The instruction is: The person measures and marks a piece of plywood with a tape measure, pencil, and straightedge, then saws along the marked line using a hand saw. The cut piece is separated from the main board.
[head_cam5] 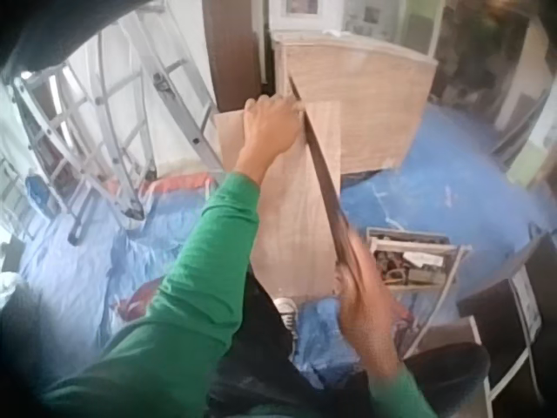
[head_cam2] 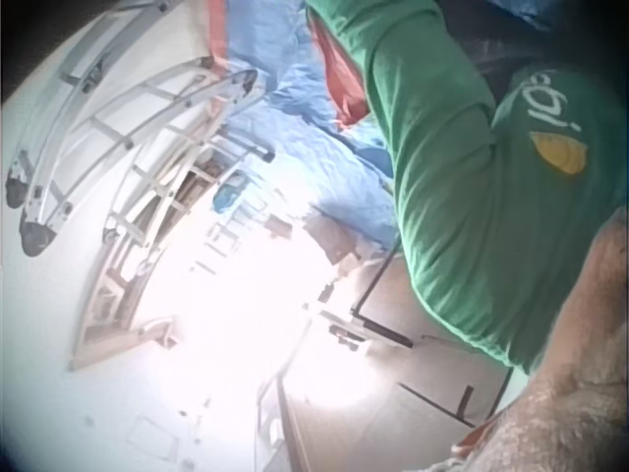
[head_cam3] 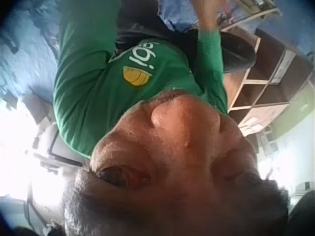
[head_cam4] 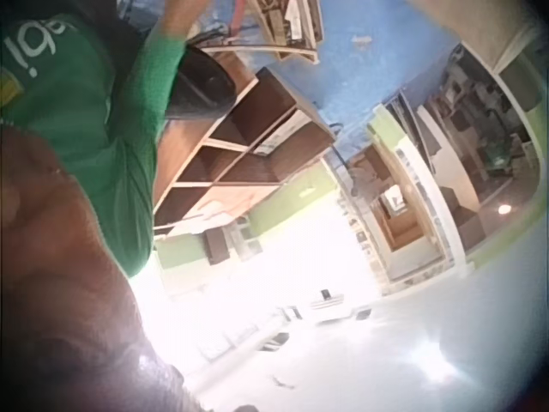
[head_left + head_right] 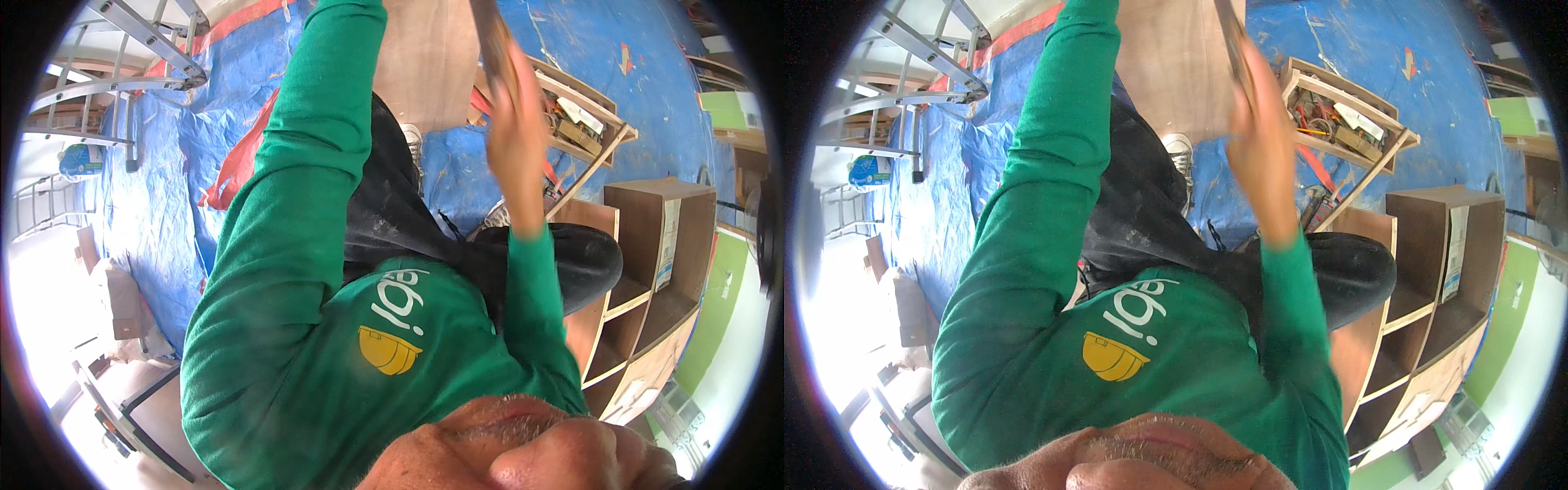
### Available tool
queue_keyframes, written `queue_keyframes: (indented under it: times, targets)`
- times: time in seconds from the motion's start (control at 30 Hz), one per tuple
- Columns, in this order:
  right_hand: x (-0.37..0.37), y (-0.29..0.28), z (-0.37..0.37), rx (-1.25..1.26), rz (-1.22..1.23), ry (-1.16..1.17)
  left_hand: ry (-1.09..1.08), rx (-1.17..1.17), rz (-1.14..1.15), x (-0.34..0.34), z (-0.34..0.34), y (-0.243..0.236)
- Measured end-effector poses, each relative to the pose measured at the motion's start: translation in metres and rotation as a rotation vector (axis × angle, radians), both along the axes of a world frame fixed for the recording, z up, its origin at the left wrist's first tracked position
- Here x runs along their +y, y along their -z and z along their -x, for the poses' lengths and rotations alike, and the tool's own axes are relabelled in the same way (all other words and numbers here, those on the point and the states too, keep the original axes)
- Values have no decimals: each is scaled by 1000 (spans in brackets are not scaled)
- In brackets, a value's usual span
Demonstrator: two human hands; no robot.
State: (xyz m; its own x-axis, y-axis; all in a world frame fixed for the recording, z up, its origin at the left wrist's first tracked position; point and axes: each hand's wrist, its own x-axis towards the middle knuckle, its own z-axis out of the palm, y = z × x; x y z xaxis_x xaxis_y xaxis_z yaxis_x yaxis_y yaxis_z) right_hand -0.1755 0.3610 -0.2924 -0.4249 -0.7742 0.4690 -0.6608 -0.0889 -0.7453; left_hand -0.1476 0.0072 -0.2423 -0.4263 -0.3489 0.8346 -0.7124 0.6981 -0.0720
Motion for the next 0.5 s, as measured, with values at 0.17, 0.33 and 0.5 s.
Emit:
queue_keyframes:
  times: [0.17,0.33,0.5]
  targets:
    - [-112,-1,38,52,268,-93,-39,-23,32,1,-7,-7]
    - [18,10,5,24,-15,-33,-34,-34,-14,-14,-6,3]
    - [108,-8,-28,-41,-159,89,-17,33,26,-11,2,10]
